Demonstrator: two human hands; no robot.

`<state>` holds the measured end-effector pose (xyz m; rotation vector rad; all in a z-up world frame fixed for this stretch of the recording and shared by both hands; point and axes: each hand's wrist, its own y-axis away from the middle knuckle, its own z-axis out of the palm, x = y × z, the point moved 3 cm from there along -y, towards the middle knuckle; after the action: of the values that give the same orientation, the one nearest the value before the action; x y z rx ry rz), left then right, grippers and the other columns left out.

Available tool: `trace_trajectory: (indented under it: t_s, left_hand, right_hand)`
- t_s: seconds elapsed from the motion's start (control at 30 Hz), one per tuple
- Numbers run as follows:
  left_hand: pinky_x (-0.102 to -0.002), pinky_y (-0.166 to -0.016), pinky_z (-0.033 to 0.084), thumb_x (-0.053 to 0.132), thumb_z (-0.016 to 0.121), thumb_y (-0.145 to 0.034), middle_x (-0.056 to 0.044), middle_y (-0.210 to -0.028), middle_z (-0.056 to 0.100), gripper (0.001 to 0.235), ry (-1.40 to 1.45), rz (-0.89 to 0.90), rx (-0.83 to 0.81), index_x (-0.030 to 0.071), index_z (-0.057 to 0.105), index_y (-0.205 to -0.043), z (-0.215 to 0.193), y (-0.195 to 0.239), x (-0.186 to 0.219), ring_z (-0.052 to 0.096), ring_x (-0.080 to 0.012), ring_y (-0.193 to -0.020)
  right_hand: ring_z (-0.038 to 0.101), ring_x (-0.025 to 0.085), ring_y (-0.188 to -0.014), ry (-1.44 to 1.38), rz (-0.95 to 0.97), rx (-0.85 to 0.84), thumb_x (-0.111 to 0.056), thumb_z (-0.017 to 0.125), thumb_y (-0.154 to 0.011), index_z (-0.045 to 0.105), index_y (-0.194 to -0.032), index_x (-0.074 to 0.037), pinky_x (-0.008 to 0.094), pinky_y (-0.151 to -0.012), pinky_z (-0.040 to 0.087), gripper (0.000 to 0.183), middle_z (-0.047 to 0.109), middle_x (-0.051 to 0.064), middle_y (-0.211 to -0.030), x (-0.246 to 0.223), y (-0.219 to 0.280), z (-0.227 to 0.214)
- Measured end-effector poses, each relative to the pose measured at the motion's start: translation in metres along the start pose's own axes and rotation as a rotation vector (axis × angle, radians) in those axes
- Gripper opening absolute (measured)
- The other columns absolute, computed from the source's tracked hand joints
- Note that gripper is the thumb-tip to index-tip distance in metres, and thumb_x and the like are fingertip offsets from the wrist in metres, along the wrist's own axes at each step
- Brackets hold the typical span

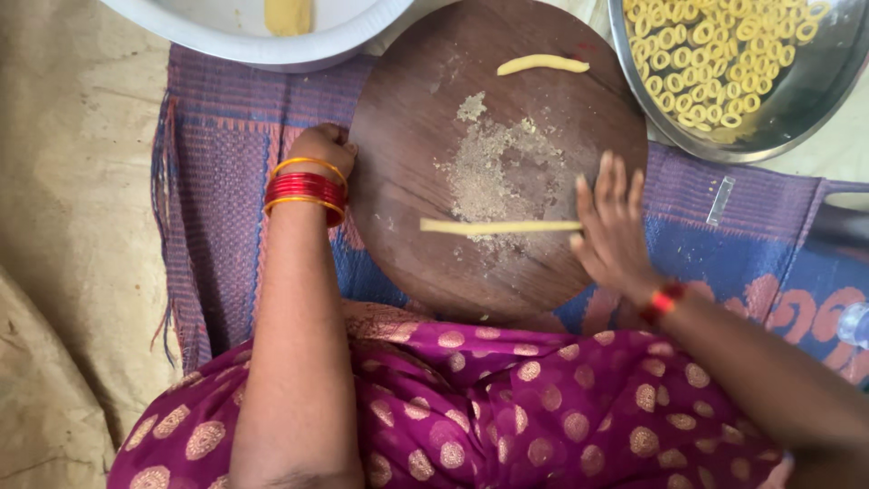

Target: The person rolls small pieces of yellow dough into thin ropes on a wooden board, then shapes them into rings by hand and places them into a metal tray. The person repeats this process, occasionally rolling additional dough pieces and arranging the finished rings in the tray.

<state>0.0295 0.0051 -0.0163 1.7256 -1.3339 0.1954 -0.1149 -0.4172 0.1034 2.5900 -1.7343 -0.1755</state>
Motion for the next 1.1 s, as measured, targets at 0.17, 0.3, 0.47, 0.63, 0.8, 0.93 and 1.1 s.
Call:
trace_trajectory:
  t_s: [0.17,0.3,0.47,0.63,0.8,0.93,1.1]
  left_hand:
    - [-0.042,-0.096,0.052,0.025,0.071,-0.091,-0.021,-0.117,0.071,0.036,0.116,0.003,0.017,0.007,0.070,-0.122,0.007,-0.002,-0.005,0.068,-0.0379,-0.110]
    - [-0.041,-0.097,0.053,0.026,0.072,-0.091,-0.022,-0.116,0.072,0.035,0.092,-0.003,0.026,0.006,0.072,-0.120,0.009,-0.004,-0.001,0.069,-0.0372,-0.110]
    - [-0.041,-0.097,0.053,0.026,0.071,-0.091,-0.022,-0.115,0.072,0.034,0.100,-0.001,0.031,0.008,0.072,-0.120,0.008,-0.005,-0.003,0.069,-0.0368,-0.110]
    - [-0.040,-0.096,0.053,0.025,0.072,-0.089,-0.020,-0.114,0.072,0.035,0.069,-0.032,0.053,0.008,0.071,-0.119,0.003,0.002,0.008,0.069,-0.0371,-0.109]
    - [-0.041,-0.098,0.052,0.026,0.071,-0.092,-0.020,-0.116,0.071,0.032,0.038,-0.077,0.037,0.010,0.072,-0.120,0.000,0.007,0.012,0.068,-0.0383,-0.110]
    - [-0.041,-0.097,0.053,0.024,0.072,-0.089,-0.018,-0.116,0.072,0.034,0.053,-0.046,0.090,0.011,0.072,-0.120,0.003,0.009,0.013,0.069,-0.0367,-0.110]
    - [-0.041,-0.098,0.053,0.024,0.072,-0.089,-0.018,-0.118,0.071,0.034,0.042,-0.081,0.072,0.010,0.073,-0.120,0.004,0.006,0.012,0.068,-0.0371,-0.111]
  right_hand:
    - [-0.012,0.034,-0.163,0.011,0.010,0.217,-0.061,0.013,-0.103,0.008,-0.167,-0.013,0.062,-0.125,-0.013,0.081,-0.011,0.016,-0.174,-0.028,0.011,-0.014]
    - [0.018,0.033,-0.161,-0.121,-0.249,0.091,-0.067,0.032,-0.114,0.033,-0.158,-0.008,0.063,-0.137,0.011,0.074,0.029,0.020,-0.169,-0.143,-0.023,-0.008]
    - [0.011,0.040,-0.155,0.202,-0.062,-0.251,-0.049,0.020,-0.106,0.014,-0.165,-0.015,0.064,-0.123,0.003,0.068,0.009,0.017,-0.169,-0.182,-0.122,-0.002]
    - [0.015,0.042,-0.159,0.131,0.091,0.019,-0.062,0.003,-0.107,0.011,-0.166,-0.005,0.056,-0.129,0.005,0.082,0.010,0.019,-0.172,-0.132,-0.194,-0.010]
    - [0.024,0.043,-0.156,0.219,-0.064,-0.077,-0.074,-0.006,-0.097,0.026,-0.160,0.005,0.054,-0.133,0.015,0.106,0.023,0.025,-0.168,-0.185,-0.121,-0.001]
    - [0.022,0.038,-0.155,0.049,-0.183,-0.133,-0.069,-0.002,-0.096,0.029,-0.157,-0.006,0.060,-0.125,0.013,0.093,0.023,0.016,-0.167,-0.221,-0.073,-0.014]
    - [0.014,0.038,-0.159,0.087,0.042,0.022,-0.059,0.004,-0.107,0.022,-0.166,-0.003,0.056,-0.130,0.006,0.084,0.015,0.017,-0.172,-0.179,-0.170,-0.016]
